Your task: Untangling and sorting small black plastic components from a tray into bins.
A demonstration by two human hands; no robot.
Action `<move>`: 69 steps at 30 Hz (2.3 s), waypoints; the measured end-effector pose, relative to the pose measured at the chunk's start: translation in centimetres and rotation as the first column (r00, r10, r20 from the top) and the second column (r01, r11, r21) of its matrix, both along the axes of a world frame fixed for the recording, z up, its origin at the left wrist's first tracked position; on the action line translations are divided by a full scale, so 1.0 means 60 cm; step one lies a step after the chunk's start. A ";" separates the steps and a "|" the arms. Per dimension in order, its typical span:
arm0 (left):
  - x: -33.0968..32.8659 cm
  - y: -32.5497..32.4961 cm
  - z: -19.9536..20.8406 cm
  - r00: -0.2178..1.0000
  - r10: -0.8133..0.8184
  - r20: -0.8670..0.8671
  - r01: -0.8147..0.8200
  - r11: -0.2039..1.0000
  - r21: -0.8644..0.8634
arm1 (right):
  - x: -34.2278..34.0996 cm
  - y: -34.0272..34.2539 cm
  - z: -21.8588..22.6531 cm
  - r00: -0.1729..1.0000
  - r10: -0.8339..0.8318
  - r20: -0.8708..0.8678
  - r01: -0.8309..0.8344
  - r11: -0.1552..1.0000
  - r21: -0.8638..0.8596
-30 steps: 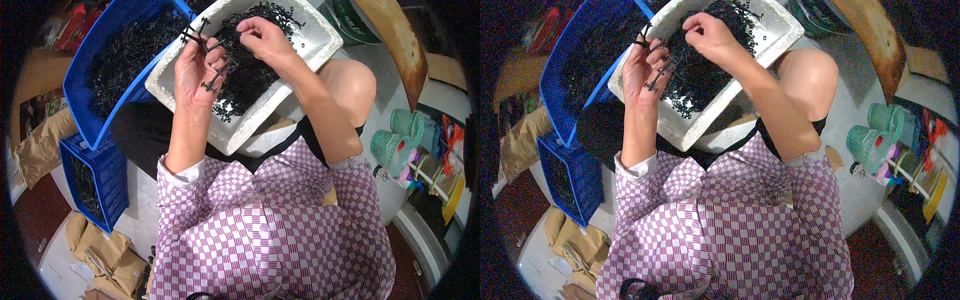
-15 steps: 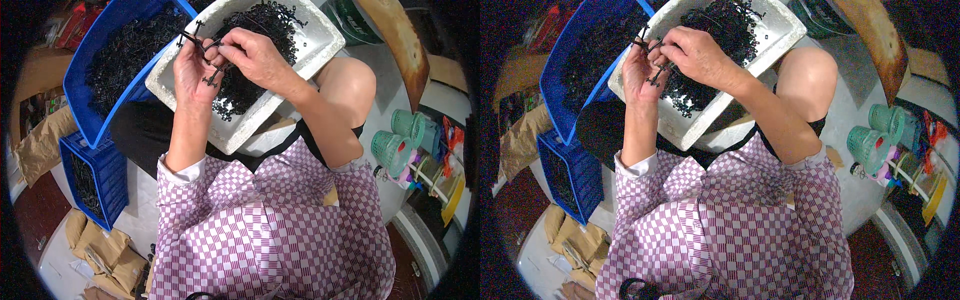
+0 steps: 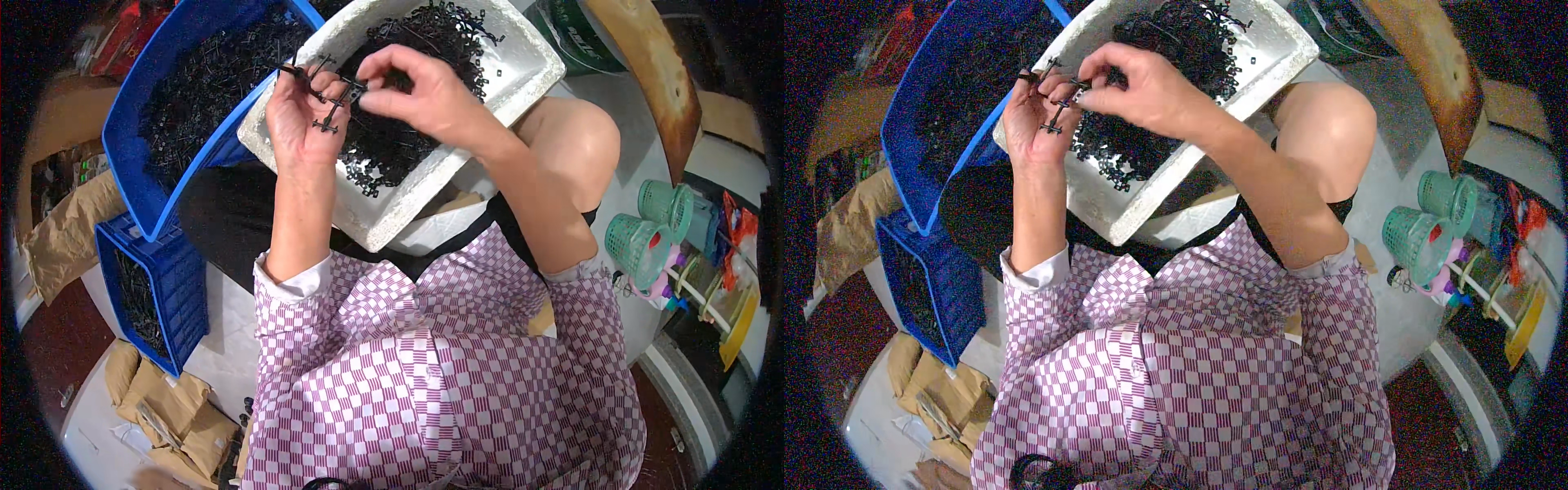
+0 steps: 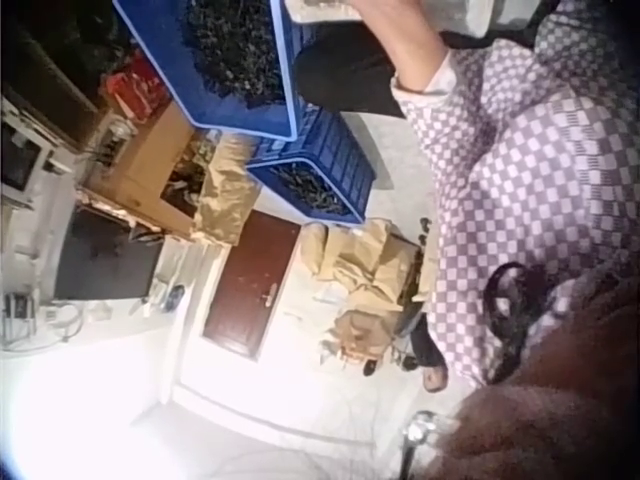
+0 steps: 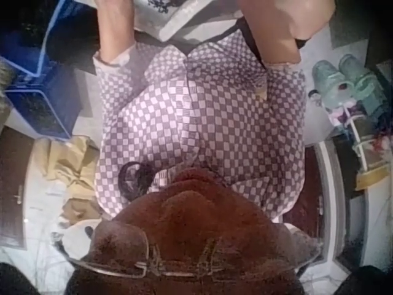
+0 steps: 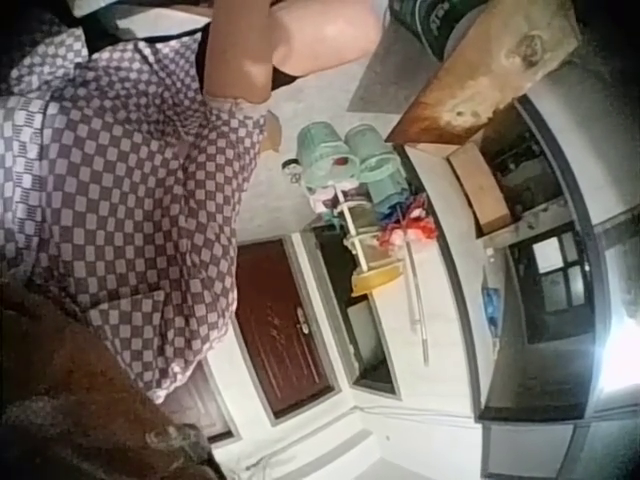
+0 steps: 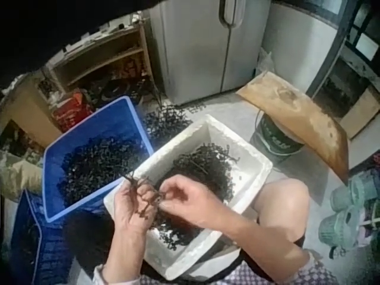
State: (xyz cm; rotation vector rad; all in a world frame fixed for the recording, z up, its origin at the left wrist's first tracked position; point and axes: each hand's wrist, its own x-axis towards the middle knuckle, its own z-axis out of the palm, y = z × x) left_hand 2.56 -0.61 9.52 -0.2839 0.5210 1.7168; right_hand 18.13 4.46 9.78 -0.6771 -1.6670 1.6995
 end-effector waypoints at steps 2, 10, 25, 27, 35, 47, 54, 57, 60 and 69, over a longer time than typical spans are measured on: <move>-0.001 0.001 -0.006 1.000 -0.013 -0.022 0.013 1.000 0.003 | -0.008 -0.006 -0.008 0.994 -0.021 0.103 -0.011 0.952 0.305; 0.003 0.001 -0.019 0.996 -0.087 -0.028 0.088 0.996 0.033 | -0.014 -0.002 -0.009 0.979 -0.195 0.050 0.064 0.534 0.843; 0.032 0.010 0.013 0.803 -0.313 -0.506 0.134 0.924 -0.358 | 0.027 -0.004 -0.055 0.972 0.007 0.233 0.018 0.994 -0.105; 0.011 0.026 0.017 0.717 -0.394 -0.575 0.190 0.904 -0.384 | 0.029 -0.034 -0.074 0.962 0.037 0.270 -0.090 0.978 0.188; -0.114 0.261 0.071 0.524 -0.502 -0.688 0.368 0.862 -0.349 | 0.026 -0.077 -0.024 0.817 0.062 0.574 -0.355 0.838 0.414; -0.079 0.134 0.065 0.727 -0.604 -0.326 0.576 0.795 -0.189 | 0.058 0.026 -0.064 0.771 -0.387 0.506 0.027 0.814 0.581; -0.087 -0.016 -0.011 0.748 -0.422 -0.513 0.222 0.886 -0.407 | 0.055 0.028 -0.092 0.684 -0.373 0.627 -0.177 0.749 0.639; -0.037 -0.052 -0.057 0.676 -0.567 -0.471 0.366 0.813 -0.453 | 0.066 0.058 -0.084 0.735 -0.337 0.589 -0.100 0.804 0.586; 0.028 -0.070 -0.077 0.475 -0.684 -0.554 0.356 0.725 -0.590 | 0.073 0.067 -0.062 0.766 -0.292 0.573 -0.045 0.864 0.501; 0.065 -0.070 -0.106 -0.720 -0.465 -0.515 -0.016 0.753 -0.658 | 0.077 0.072 -0.008 0.801 -0.246 0.546 -0.039 0.889 0.457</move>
